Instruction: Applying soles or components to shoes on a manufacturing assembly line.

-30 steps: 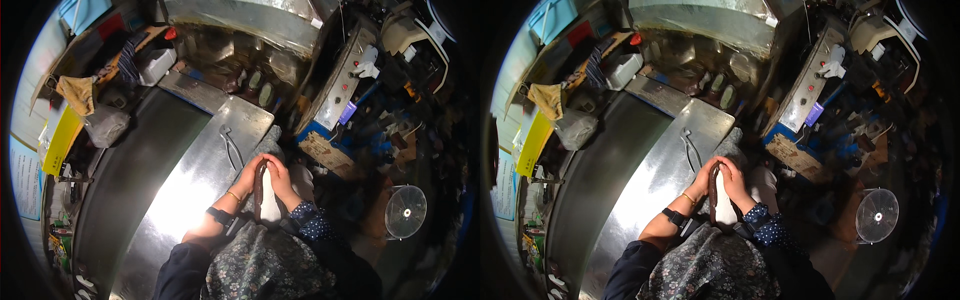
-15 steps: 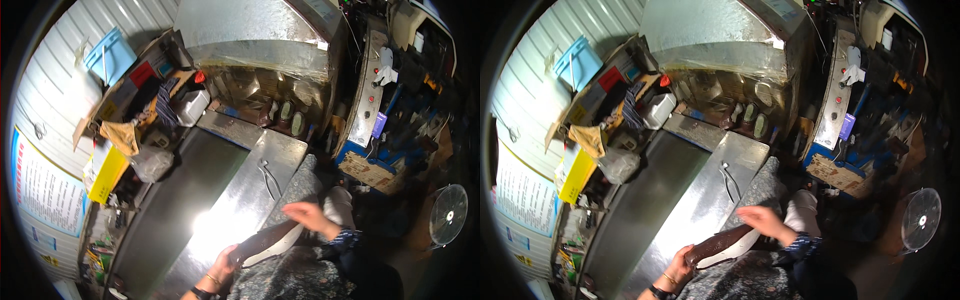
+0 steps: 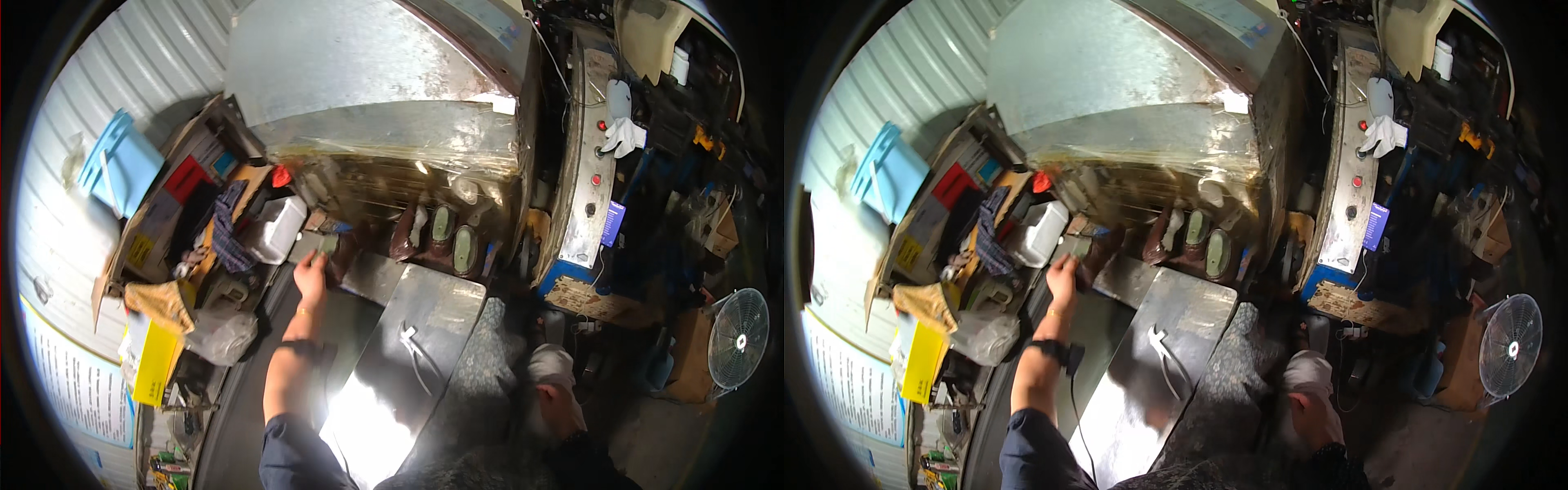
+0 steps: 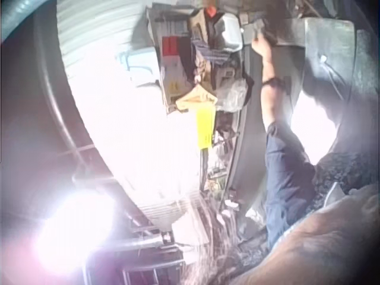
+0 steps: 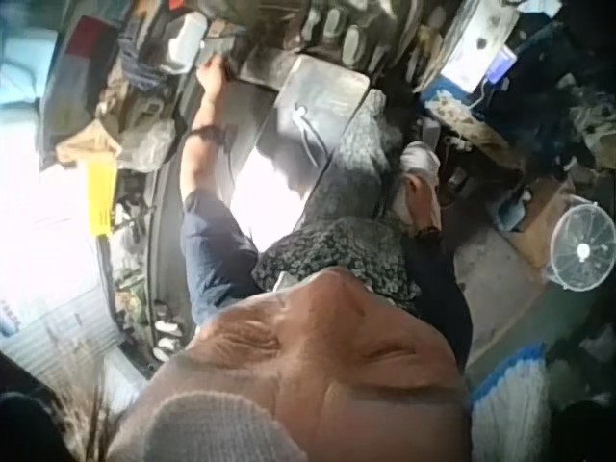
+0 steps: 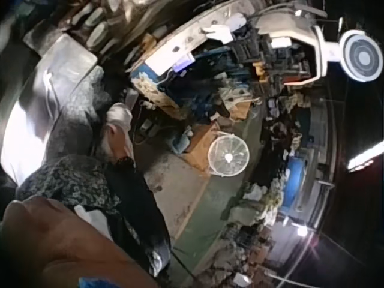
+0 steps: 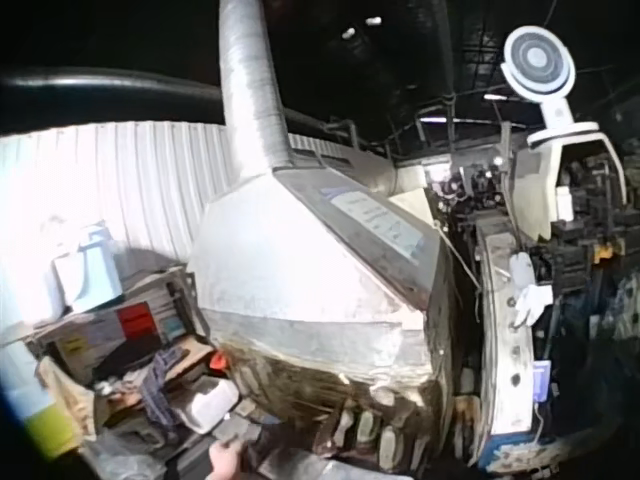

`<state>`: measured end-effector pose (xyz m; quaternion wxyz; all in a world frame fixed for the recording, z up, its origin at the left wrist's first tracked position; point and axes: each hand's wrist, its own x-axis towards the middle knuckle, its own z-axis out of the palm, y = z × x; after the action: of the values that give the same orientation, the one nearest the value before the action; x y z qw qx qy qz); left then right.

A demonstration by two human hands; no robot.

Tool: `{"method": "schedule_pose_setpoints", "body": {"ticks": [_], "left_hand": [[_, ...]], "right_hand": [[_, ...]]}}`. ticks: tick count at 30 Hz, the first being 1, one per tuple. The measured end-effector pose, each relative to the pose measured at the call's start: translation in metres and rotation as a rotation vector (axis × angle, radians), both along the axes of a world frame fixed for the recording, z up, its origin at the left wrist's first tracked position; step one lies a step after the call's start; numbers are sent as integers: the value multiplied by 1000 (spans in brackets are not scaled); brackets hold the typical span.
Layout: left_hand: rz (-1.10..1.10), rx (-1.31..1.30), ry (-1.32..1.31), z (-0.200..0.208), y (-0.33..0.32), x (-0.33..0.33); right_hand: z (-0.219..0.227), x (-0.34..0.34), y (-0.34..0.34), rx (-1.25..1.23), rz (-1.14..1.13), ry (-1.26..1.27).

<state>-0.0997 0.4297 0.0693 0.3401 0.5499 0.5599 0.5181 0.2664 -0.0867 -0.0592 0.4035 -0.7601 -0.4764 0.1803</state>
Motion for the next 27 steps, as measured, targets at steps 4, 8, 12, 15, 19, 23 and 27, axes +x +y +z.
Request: {"method": "schedule_pose_setpoints", "body": {"ticks": [4, 8, 12, 15, 19, 23, 27], "left_hand": [[51, 258, 779, -47, 104, 50], [97, 140, 1197, -96, 122, 124], [-66, 236, 1210, -83, 117, 152], [-332, -247, 636, -90, 96, 167], [-517, -701, 25, -89, 93, 190], [-473, -742, -20, -62, 96, 208], [-204, -283, 1155, -29, 86, 226]], "right_hand": [[32, -3, 21, -197, -11, -57], [-9, 6, 19, -328, 22, -135], [-2, 8, 26, -270, -7, -124], [2, 5, 40, -255, 24, -128], [20, 6, 45, -260, 64, -159], [-5, 11, 30, -374, 72, -111], [1, 9, 22, -361, 49, -158]]}}
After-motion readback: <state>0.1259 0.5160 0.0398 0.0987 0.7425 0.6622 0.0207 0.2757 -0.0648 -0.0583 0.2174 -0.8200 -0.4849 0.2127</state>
